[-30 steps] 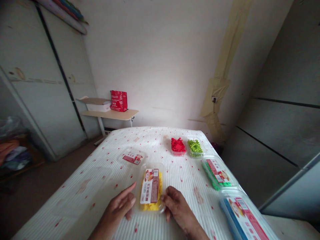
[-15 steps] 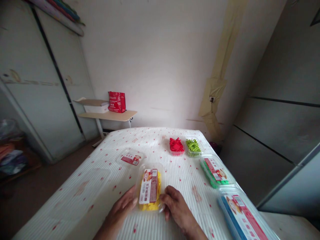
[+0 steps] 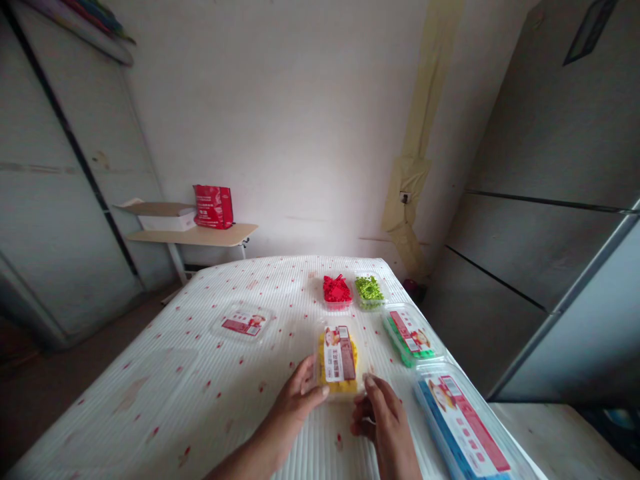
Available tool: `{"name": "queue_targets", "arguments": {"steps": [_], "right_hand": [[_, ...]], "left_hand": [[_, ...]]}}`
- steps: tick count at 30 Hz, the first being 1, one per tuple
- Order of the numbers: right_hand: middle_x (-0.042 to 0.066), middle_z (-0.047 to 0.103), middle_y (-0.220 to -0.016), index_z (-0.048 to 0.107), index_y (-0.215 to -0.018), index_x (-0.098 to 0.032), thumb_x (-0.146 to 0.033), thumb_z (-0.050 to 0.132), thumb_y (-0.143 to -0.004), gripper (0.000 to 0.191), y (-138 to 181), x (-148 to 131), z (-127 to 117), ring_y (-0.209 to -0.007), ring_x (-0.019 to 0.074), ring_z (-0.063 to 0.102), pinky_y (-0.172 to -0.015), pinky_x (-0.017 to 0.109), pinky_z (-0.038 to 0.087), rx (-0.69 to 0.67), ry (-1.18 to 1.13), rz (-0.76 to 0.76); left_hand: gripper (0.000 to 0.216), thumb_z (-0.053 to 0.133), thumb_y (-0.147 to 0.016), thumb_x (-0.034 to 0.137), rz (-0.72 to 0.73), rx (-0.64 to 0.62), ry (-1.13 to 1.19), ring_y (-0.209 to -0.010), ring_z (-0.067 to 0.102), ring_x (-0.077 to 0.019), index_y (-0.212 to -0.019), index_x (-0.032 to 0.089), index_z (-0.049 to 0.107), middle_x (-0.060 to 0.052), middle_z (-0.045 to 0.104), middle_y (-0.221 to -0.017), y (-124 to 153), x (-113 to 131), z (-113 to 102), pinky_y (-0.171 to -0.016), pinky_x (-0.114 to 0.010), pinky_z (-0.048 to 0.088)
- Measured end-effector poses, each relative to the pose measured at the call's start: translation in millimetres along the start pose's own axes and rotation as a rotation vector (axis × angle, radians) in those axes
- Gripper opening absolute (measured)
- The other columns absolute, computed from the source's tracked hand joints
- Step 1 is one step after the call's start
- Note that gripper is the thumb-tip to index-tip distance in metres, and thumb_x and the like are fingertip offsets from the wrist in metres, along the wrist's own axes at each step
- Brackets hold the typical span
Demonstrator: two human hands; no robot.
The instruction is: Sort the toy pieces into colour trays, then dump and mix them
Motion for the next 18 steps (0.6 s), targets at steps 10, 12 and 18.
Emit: {"name": "queue_targets", "arguments": {"steps": [10,12,18], "right_hand": [[0.008,0.065,-0.105,0.052,-0.109,-0.016,-0.034,0.078,-0.055,0.062,5.0,11.7,-21.8,-0.102,0.0264,0.059,-0.079,0.035,0.051,0.202,-0.265,0.078],[0.011,0.063,-0.11,0.051,-0.111,-0.016,-0.033,0.078,-0.055,0.065,3.8,14.9,-23.7,-0.106,0.0282,0.057,-0.082,0.036,0.05,0.191,-0.283,0.093],[0.014,0.058,-0.12,0.051,-0.114,-0.014,-0.033,0.078,-0.054,0.068,2.2,7.3,-20.4,-0.11,0.0295,0.054,-0.083,0.037,0.049,0.187,-0.263,0.096]], "left_hand": [[0.059,0.06,-0.064,0.018,0.038,-0.038,0.032,-0.108,0.056,-0.021,-0.12,0.016,0.041,-0.012,0.055,-0.124,-32.6,-20.6,42.2,-0.087,-0.026,0.044],[0.061,0.06,-0.065,0.017,0.041,-0.041,0.029,-0.108,0.056,-0.0202,-0.122,0.015,0.04,-0.012,0.055,-0.124,-39.3,-24.6,45.2,-0.087,-0.025,0.044],[0.062,0.059,-0.065,0.014,0.03,-0.07,0.042,-0.109,0.055,-0.0196,-0.124,0.015,0.038,-0.011,0.057,-0.122,-51.6,-27.1,53.5,-0.088,-0.025,0.043]]}}
Point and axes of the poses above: each hand's wrist, its own y-axis away from the middle knuckle, its own z-axis out of the palm, x = y × z, the point moved 3 cm from there along -y, towards the middle knuckle
